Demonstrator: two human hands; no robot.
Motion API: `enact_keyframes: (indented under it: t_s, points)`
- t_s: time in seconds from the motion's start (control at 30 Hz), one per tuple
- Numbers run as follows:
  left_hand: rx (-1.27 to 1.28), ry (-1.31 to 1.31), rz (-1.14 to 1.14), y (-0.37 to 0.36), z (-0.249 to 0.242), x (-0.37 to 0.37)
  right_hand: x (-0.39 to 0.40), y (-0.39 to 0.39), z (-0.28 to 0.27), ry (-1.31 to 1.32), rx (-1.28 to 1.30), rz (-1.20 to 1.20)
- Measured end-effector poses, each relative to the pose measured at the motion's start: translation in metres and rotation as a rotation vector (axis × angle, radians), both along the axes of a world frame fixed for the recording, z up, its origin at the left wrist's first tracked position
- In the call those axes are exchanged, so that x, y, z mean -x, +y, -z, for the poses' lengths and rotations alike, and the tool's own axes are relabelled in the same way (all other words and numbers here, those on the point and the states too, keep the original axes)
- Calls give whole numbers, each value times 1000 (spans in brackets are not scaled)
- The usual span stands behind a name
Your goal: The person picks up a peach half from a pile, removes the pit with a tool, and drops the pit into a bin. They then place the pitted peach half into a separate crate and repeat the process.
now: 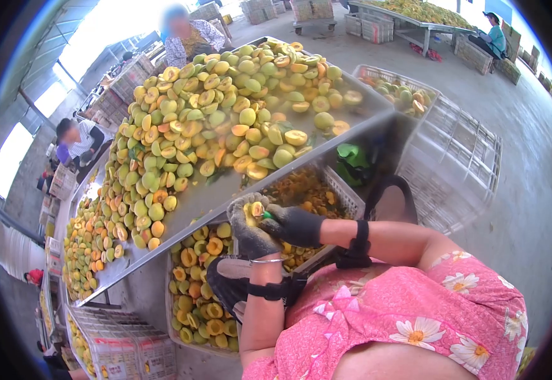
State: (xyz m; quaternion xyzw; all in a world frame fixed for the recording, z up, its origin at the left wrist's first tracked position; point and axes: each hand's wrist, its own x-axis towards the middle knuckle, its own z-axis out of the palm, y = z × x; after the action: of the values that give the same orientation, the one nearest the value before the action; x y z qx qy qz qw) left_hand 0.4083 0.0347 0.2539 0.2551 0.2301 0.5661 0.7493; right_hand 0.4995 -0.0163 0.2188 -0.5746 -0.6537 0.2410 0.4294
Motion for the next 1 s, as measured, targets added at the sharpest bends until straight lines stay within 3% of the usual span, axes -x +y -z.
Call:
enact_keyframes:
  t_s: [0.13,0.23,0.3,0.4,0.5,0.6,0.7,0.8,0.83,0.9,1.0]
  points:
    - [157,144,-67,-2,-2,-2,-2,2,4,-89,159,-31]
    - [101,-121,102,13,18,5,-4,-6,-8,-112,270,-49]
    - [45,19,19,14,24,5,-3,-7,-7,-54,246,-66]
    - [-212,279,3,16,17,13,-2,0,24,173,108,-106]
    - [-362,405,16,22,21,19,-9,-18,-32,606,684,-224]
    - [-269,397,7,27,25,18,-8,-18,-37,787,771,-259]
    - [-146,372,-11,28,30,16,-12,-10,-11,793,803,-316]
    - [-171,334,20,27,38,17,2,-16,-19,616,599,-113]
    - [-248,523,-38,16,22,17,2,-18,-21,696,649,-184]
    - [-531,644,-32,14,17,17,-7,-20,-25,853,757,-350]
    - [-1037,922,-56,29,20,27,-15,-24,-18,1275,927,-578]
